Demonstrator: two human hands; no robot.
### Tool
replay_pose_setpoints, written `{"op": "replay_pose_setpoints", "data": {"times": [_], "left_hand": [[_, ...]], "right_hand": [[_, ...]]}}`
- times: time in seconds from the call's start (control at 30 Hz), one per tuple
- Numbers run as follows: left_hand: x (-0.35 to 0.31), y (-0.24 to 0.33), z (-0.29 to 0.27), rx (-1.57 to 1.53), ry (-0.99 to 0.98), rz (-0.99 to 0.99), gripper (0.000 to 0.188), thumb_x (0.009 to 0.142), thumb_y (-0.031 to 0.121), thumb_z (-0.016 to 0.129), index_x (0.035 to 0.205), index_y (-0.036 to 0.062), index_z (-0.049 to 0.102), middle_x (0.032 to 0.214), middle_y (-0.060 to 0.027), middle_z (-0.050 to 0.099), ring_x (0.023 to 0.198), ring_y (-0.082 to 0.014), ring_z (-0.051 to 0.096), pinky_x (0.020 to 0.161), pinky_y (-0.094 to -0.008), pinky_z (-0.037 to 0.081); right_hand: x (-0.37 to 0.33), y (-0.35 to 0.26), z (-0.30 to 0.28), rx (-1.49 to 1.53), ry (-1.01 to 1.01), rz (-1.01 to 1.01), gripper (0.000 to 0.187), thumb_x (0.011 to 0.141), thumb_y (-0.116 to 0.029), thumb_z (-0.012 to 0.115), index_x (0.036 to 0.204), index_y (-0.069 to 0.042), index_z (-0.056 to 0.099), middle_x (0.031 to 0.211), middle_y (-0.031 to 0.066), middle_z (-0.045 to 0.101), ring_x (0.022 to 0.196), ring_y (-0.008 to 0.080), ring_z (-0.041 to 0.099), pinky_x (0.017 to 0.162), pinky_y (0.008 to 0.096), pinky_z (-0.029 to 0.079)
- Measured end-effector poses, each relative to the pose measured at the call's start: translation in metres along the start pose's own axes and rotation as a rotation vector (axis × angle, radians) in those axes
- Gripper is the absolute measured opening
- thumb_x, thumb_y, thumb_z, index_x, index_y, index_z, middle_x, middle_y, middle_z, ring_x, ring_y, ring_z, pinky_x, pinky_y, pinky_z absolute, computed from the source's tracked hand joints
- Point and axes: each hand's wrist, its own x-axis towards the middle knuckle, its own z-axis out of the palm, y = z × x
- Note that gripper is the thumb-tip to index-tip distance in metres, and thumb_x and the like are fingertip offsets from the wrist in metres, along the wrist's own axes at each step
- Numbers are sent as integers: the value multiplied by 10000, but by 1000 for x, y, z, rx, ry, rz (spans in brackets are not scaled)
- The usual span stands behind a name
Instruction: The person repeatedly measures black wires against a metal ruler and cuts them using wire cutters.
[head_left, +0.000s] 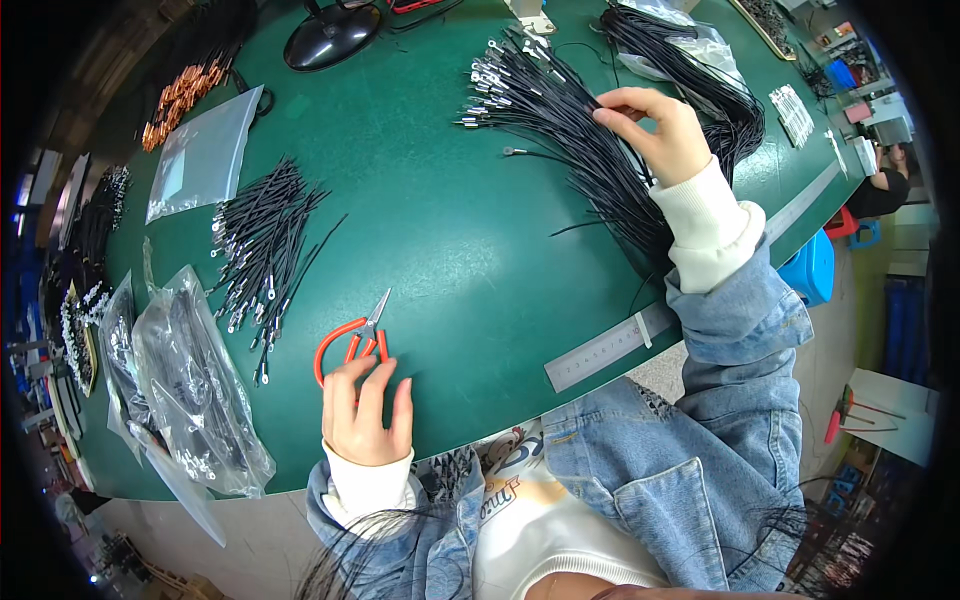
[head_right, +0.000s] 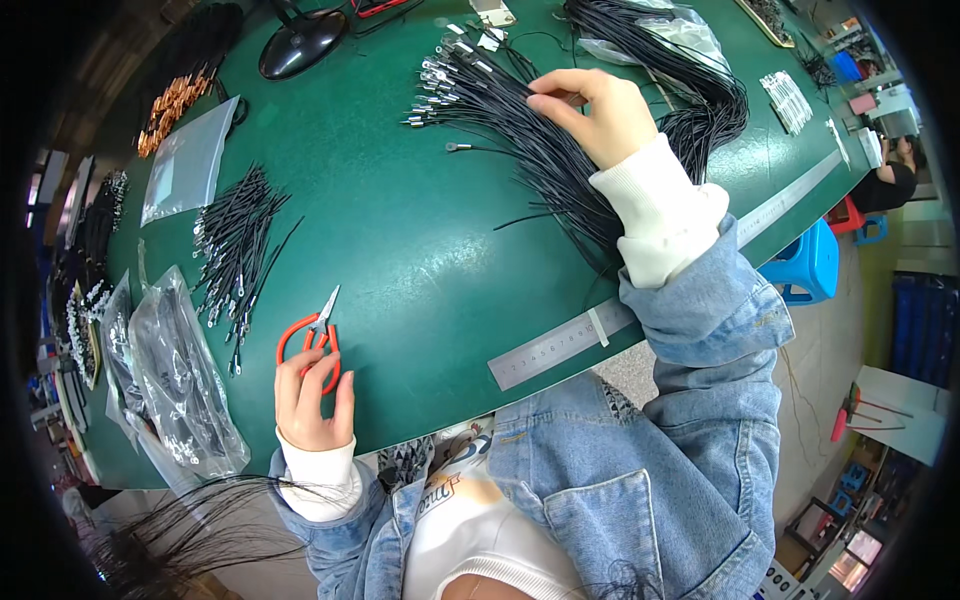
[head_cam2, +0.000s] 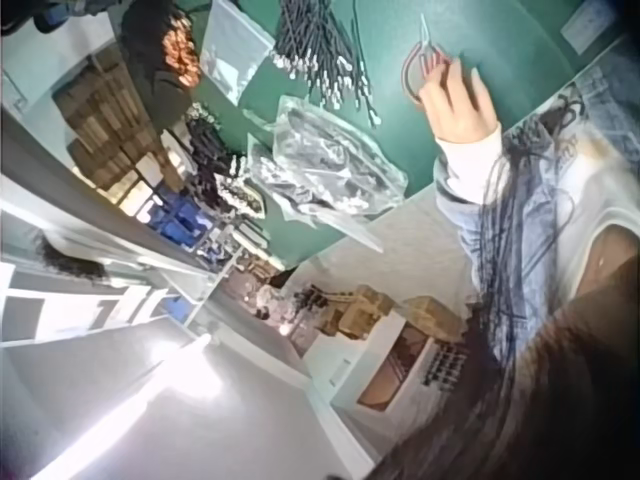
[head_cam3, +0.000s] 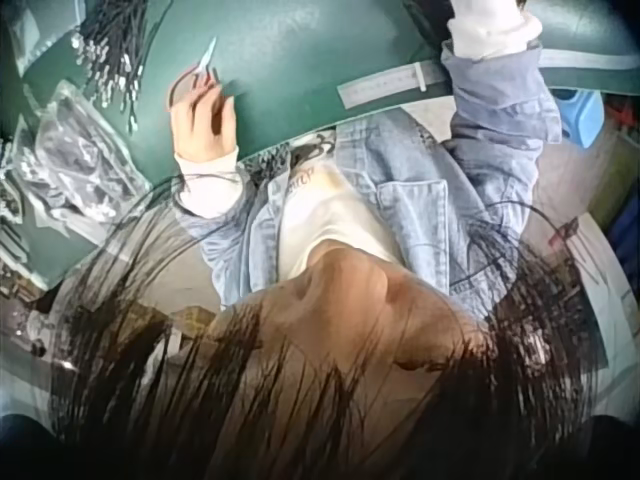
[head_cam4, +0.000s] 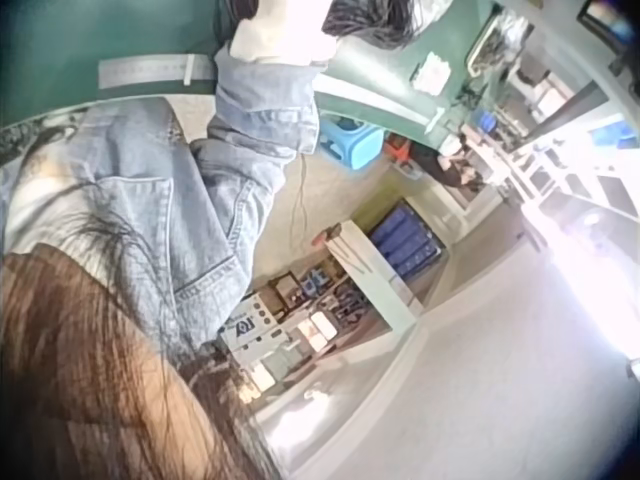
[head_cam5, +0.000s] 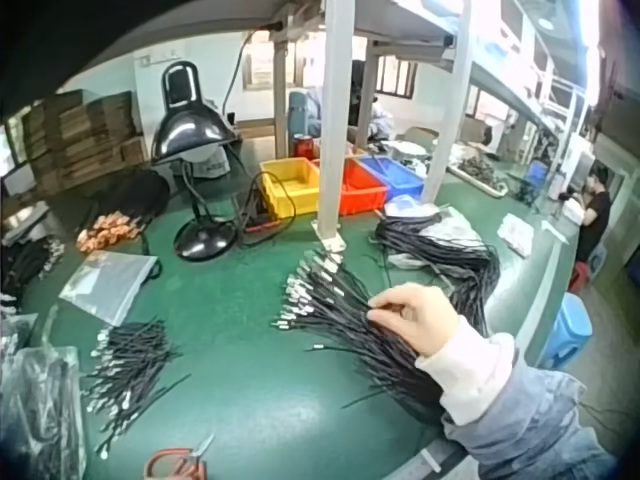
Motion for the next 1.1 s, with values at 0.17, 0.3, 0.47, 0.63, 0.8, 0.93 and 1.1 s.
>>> {"op": "replay_pose_setpoints", "data": {"times": [0.17, 0.3, 0.47, 0.63, 0.8, 0.93, 1.1], "left_hand": [[11, 16, 7, -162, -34, 49, 256, 690, -26, 692, 938, -8, 629, 891, -131, 609, 806, -300, 584, 734, -354, 469], [14, 26, 17, -209, -49, 90, 266, 680, 37, 720, 935, 21, 644, 859, -88, 610, 791, -257, 589, 682, -342, 446], [17, 29, 31, -241, -84, 119, 264, 684, 28, 712, 939, 16, 643, 851, -91, 611, 780, -259, 587, 670, -340, 443], [18, 30, 35, -277, -98, 133, 266, 686, 18, 712, 941, 13, 636, 837, -97, 612, 753, -263, 585, 656, -345, 441], [18, 29, 39, -279, -114, 122, 262, 687, 14, 712, 937, 9, 634, 832, -98, 613, 751, -269, 584, 647, -341, 444], [19, 30, 34, -294, -69, 80, 286, 693, -9, 712, 967, -17, 631, 868, -131, 626, 793, -279, 605, 678, -323, 476], [20, 37, 38, -474, 37, -102, 825, 661, 0, 771, 1351, 9, 320, 1026, -130, 586, 871, -209, 595, 693, -286, 499]], "right_hand": [[-18, -32, -14, 736, -476, 248, 246, 918, -77, 545, 1097, 92, 554, 1032, 113, 647, 789, 117, 593, 733, 251, 514], [-31, -42, -10, 310, -367, -114, 177, 905, -74, 557, 1018, 40, 630, 906, 91, 670, 711, 95, 597, 683, 226, 504], [-37, -55, -13, 431, -514, 151, 159, 891, -41, 553, 980, 62, 634, 816, 88, 634, 719, 134, 599, 653, 263, 492], [-45, -23, 3, -95, -243, -274, 153, 834, -98, 606, 955, -15, 649, 796, 125, 595, 681, 290, 591, 607, 334, 477], [-54, -11, 20, -244, -304, -261, 134, 798, -104, 645, 901, -23, 619, 820, 106, 554, 710, 294, 585, 628, 369, 479], [-55, -28, 16, -205, -327, -382, 128, 761, -86, 666, 839, -36, 577, 815, 93, 548, 801, 285, 564, 695, 365, 475], [-74, -61, -2, 108, -601, -242, 93, 805, -78, 617, 865, -15, 583, 786, 114, 600, 744, 312, 590, 658, 379, 481]]}}
